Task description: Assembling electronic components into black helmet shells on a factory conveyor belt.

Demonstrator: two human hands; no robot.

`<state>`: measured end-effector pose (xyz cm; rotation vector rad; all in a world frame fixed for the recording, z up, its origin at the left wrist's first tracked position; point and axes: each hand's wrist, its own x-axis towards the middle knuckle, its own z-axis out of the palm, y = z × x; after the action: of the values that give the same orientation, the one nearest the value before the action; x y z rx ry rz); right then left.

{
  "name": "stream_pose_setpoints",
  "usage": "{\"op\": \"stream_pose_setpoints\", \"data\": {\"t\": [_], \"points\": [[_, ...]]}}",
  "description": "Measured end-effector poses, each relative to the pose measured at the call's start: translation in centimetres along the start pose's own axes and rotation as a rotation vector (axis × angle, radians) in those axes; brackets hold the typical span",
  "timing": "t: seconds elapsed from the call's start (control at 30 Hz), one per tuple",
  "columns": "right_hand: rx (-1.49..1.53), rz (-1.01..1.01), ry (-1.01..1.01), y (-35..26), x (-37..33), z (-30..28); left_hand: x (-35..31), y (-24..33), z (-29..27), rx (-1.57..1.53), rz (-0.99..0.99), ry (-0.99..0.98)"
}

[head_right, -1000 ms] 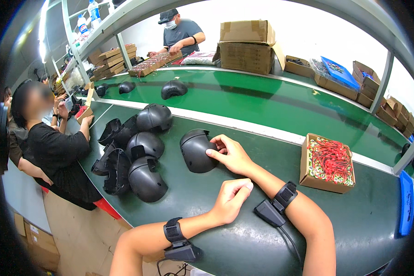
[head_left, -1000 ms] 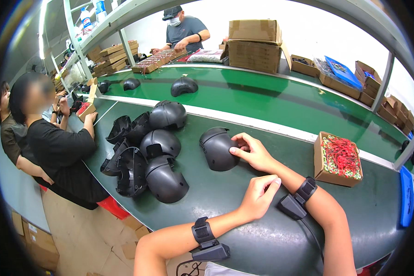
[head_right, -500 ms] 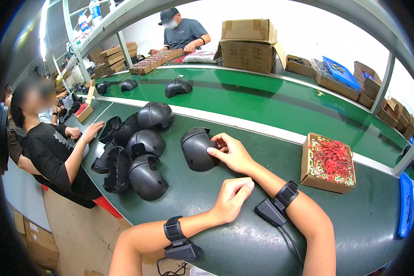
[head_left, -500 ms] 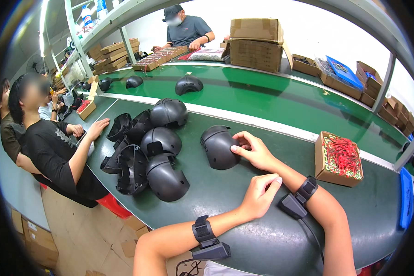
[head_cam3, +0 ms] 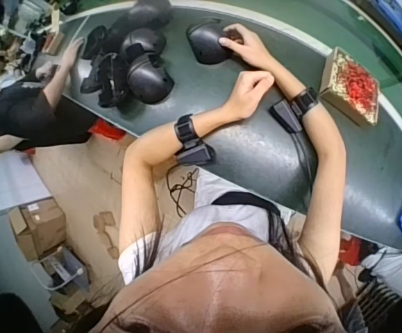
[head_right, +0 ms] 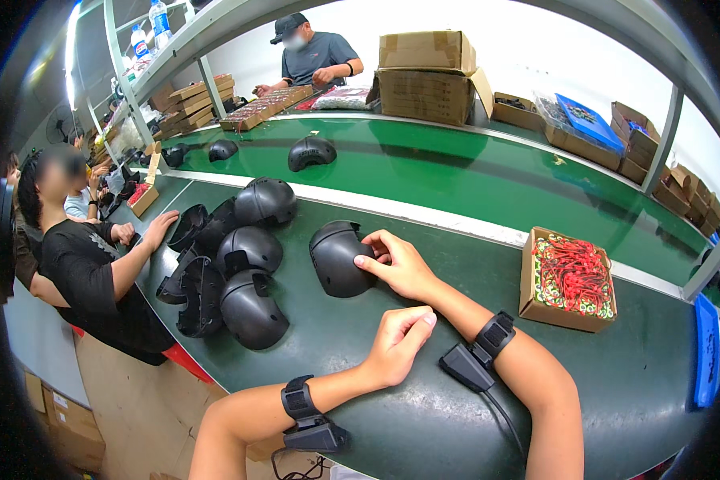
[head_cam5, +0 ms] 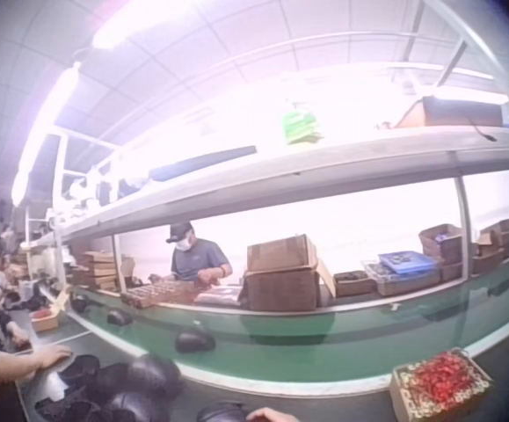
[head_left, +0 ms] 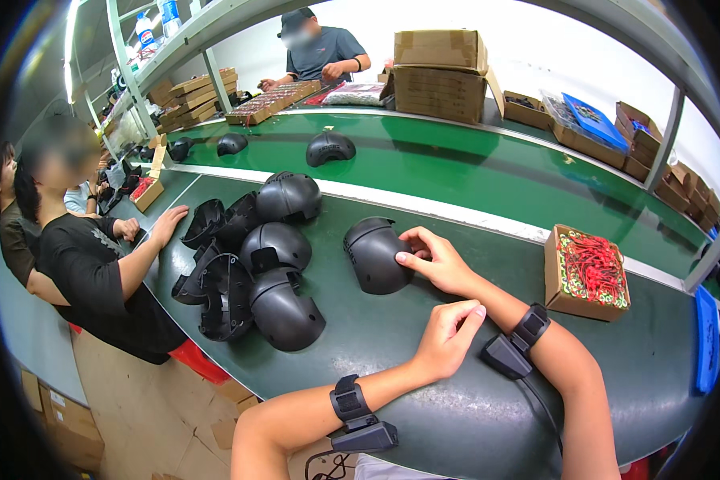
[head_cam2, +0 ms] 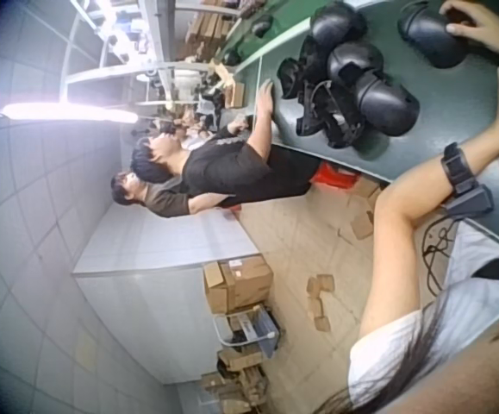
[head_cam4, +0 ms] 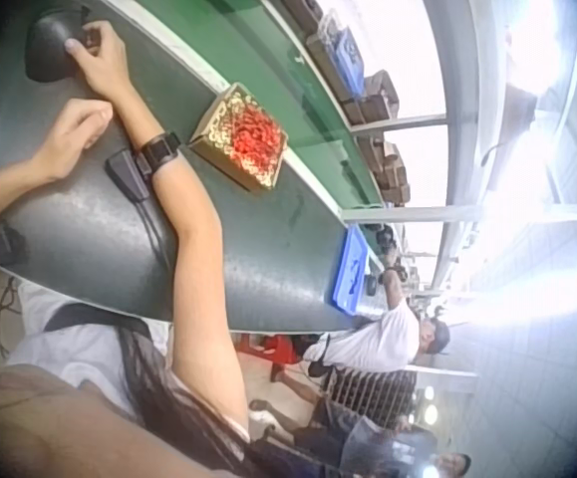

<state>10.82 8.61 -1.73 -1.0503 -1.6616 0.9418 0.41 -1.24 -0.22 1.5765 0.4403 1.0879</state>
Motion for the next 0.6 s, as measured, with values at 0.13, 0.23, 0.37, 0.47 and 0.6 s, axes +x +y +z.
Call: {"op": "stream_pose_setpoints", "data": {"t": [0.13,0.23,0.37,0.47,0.6], "points": [[-0.005,-0.019,0.002,0.12,0.04,-0.03,0.0,0.0,0.02,0.002,0.005,-0.002],[0.009,-0.023,-0.003,0.19,0.05,0.03,-0.05,-0.09,0.0,0.007,0.008,0.0],[0.007,-0.015,0.001,0.02,0.02,0.03,-0.04,-0.23,-0.05,-0.002,-0.005,-0.007],[-0.006,-0.013,0.005,-0.07,0.01,-0.05,-0.01,-0.21,-0.01,-0.01,-0.002,-0.005],[-0.002,-0.003,0.001,-0.21,-0.02,0.01,-0.09,-0.19,-0.04,-0.01,-0.006,-0.003]]}}
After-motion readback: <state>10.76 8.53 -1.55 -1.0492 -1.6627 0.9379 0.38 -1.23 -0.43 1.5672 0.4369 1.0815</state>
